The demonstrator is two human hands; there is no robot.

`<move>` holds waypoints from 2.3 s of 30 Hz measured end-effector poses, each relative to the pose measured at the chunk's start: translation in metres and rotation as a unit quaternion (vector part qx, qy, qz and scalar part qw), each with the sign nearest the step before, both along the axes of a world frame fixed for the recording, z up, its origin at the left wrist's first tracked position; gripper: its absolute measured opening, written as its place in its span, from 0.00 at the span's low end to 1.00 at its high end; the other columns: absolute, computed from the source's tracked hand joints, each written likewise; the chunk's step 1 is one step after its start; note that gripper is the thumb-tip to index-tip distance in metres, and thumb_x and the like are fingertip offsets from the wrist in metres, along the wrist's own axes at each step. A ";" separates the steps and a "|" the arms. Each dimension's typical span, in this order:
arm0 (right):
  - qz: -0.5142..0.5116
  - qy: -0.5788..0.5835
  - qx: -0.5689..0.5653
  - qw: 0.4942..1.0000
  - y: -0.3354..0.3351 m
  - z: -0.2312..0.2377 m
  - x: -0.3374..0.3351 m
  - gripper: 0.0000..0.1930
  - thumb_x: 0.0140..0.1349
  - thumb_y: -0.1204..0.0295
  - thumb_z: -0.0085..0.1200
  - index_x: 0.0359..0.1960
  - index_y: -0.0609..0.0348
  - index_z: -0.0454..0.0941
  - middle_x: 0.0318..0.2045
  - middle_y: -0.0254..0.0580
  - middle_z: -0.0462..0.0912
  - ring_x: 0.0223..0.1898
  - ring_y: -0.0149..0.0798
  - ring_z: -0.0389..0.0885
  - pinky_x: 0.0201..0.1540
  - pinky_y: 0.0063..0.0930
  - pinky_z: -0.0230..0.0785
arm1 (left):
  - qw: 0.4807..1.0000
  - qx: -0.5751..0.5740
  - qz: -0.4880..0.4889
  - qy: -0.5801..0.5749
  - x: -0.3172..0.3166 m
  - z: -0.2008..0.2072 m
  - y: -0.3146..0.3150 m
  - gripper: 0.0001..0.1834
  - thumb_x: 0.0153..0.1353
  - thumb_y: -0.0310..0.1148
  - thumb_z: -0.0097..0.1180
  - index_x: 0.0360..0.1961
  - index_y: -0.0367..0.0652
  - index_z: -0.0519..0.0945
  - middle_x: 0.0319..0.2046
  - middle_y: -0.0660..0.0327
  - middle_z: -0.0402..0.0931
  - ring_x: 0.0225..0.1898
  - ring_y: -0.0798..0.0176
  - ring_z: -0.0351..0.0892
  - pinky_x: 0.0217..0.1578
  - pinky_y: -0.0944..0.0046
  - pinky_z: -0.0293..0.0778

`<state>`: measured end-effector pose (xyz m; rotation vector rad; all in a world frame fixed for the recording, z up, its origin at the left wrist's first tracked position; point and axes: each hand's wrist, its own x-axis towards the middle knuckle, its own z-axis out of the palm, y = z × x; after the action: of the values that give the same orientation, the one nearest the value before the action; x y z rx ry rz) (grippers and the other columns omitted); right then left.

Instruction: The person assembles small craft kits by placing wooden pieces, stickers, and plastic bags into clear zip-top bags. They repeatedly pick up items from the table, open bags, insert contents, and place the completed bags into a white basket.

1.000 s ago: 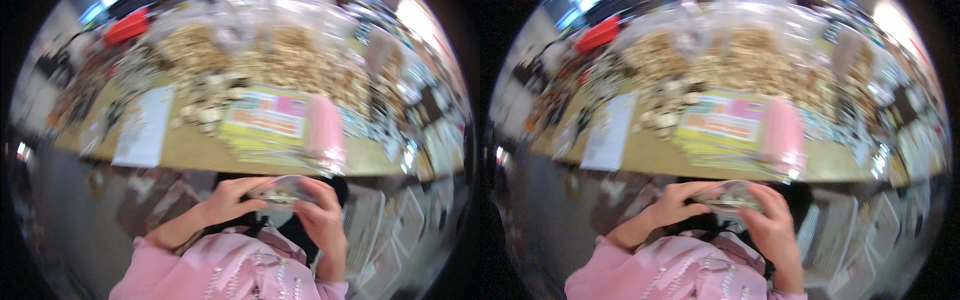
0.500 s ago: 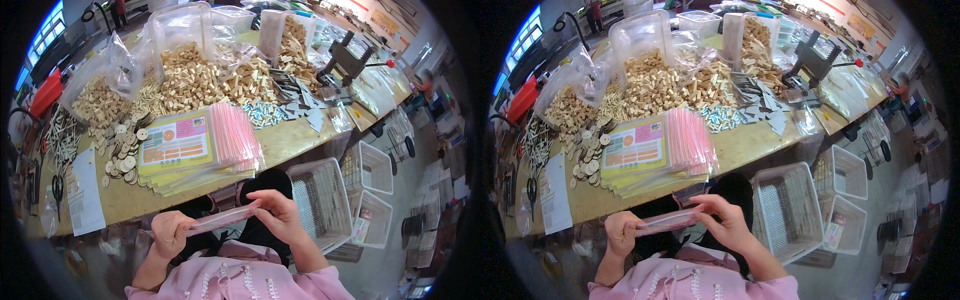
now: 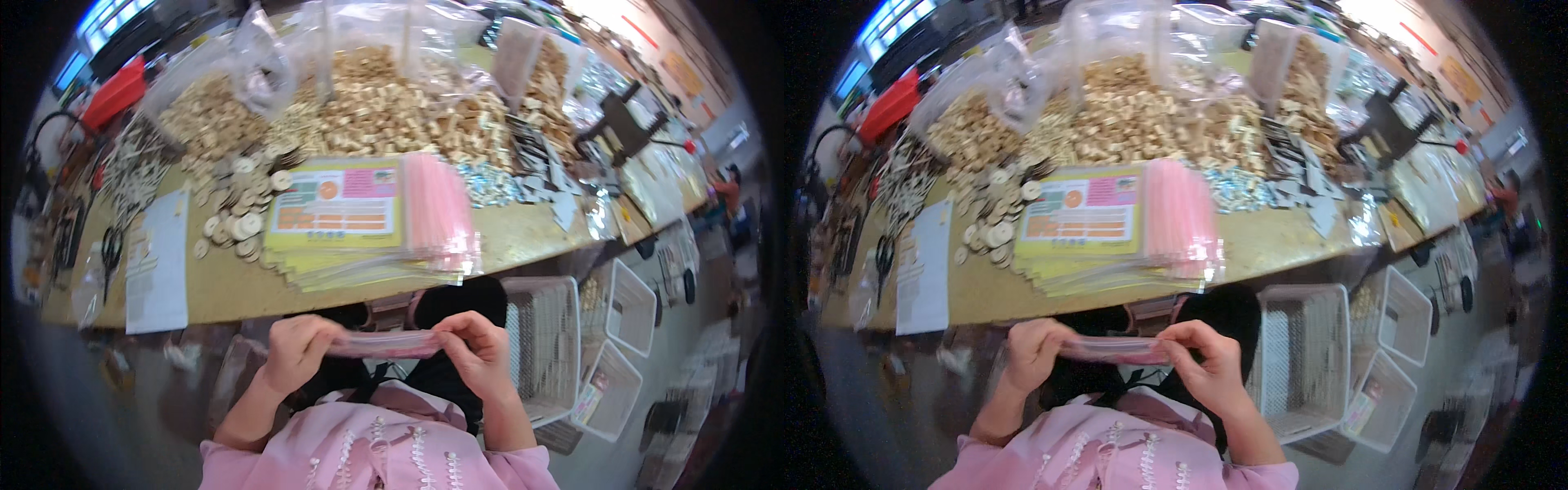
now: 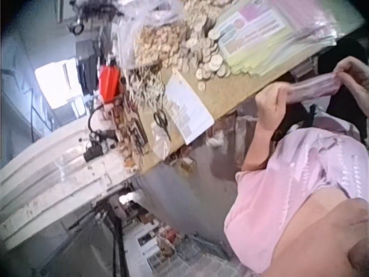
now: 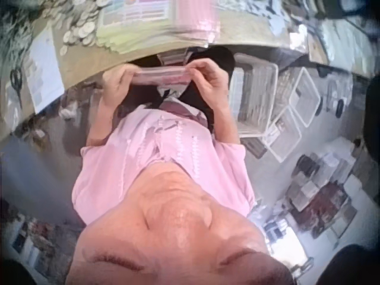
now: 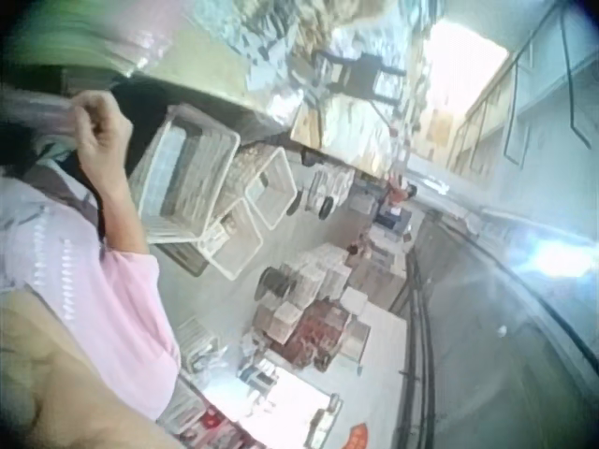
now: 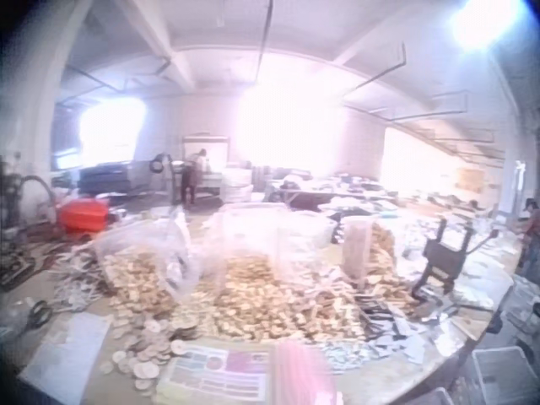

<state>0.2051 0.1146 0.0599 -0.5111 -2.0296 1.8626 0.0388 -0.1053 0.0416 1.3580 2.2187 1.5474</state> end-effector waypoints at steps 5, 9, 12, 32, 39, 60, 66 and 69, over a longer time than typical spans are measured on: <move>-0.002 0.013 0.217 0.976 -0.021 0.000 -0.013 0.06 0.61 0.84 0.58 0.39 0.65 0.81 0.31 0.45 0.86 0.33 0.35 0.87 0.36 0.24 0.78 | 0.997 -0.003 -0.035 0.072 0.004 0.006 0.022 0.10 0.54 0.25 0.65 0.39 0.41 0.85 0.35 0.56 0.85 0.34 0.53 0.84 0.36 0.59 0.79; 0.009 0.037 0.337 0.941 -0.037 -0.007 -0.025 0.07 0.58 0.84 0.59 0.37 0.62 0.81 0.28 0.46 0.84 0.28 0.43 0.85 0.31 0.30 0.76 | 0.998 0.033 -0.036 0.041 0.021 0.003 0.043 0.07 0.50 0.25 0.66 0.31 0.42 0.81 0.27 0.58 0.80 0.29 0.53 0.81 0.31 0.58 0.76; 0.014 0.046 0.378 0.924 -0.038 -0.013 -0.027 0.08 0.55 0.85 0.60 0.36 0.61 0.80 0.27 0.44 0.83 0.25 0.46 0.82 0.29 0.33 0.72 | 0.997 0.048 -0.009 0.059 0.023 -0.010 0.048 0.07 0.48 0.25 0.66 0.28 0.43 0.78 0.24 0.59 0.77 0.27 0.54 0.79 0.29 0.58 0.75; 0.049 0.180 0.107 0.977 0.013 -0.005 0.061 0.05 0.65 0.86 0.48 0.35 0.67 0.78 0.33 0.50 0.85 0.42 0.49 0.84 0.46 0.36 0.76 | 0.651 0.002 -0.136 -0.747 0.033 -0.131 0.016 0.26 0.75 0.52 0.44 0.61 0.41 0.72 0.57 0.54 0.76 0.52 0.56 0.80 0.51 0.55 0.78; 0.029 -0.020 -0.057 0.998 0.007 -0.039 0.124 0.05 0.61 0.84 0.52 0.34 0.67 0.81 0.36 0.49 0.85 0.46 0.45 0.84 0.52 0.36 0.74 | 0.552 0.010 -0.138 -0.822 0.067 -0.175 0.090 0.17 0.69 0.38 0.58 0.54 0.41 0.78 0.48 0.56 0.82 0.46 0.65 0.83 0.51 0.61 0.79; -0.146 -0.015 -0.358 0.922 0.040 -0.104 0.097 0.16 0.68 0.75 0.56 0.55 0.66 0.74 0.47 0.42 0.83 0.46 0.33 0.84 0.47 0.27 0.79 | 0.810 -0.060 -0.160 -0.561 0.073 -0.092 0.136 0.18 0.75 0.40 0.50 0.51 0.35 0.78 0.45 0.61 0.81 0.43 0.74 0.79 0.46 0.70 0.76; -0.204 0.014 -0.376 0.904 0.041 -0.121 0.115 0.15 0.68 0.76 0.55 0.55 0.65 0.76 0.44 0.41 0.85 0.43 0.32 0.85 0.46 0.28 0.80 | 0.904 -0.108 -0.194 -0.364 0.067 -0.123 0.139 0.15 0.74 0.33 0.50 0.55 0.36 0.77 0.46 0.59 0.82 0.44 0.70 0.80 0.46 0.68 0.77; -0.259 0.048 -0.369 0.891 0.057 -0.126 0.136 0.14 0.69 0.75 0.54 0.54 0.65 0.75 0.45 0.42 0.84 0.43 0.33 0.85 0.49 0.31 0.80 | 0.886 -0.170 -0.183 -0.392 0.061 -0.116 0.133 0.15 0.74 0.33 0.50 0.55 0.36 0.77 0.43 0.60 0.82 0.42 0.70 0.81 0.45 0.69 0.77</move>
<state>0.3415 0.1712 -0.0658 -1.0042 -0.9081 2.1675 0.0993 0.0282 -0.0746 0.7740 1.5202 1.1871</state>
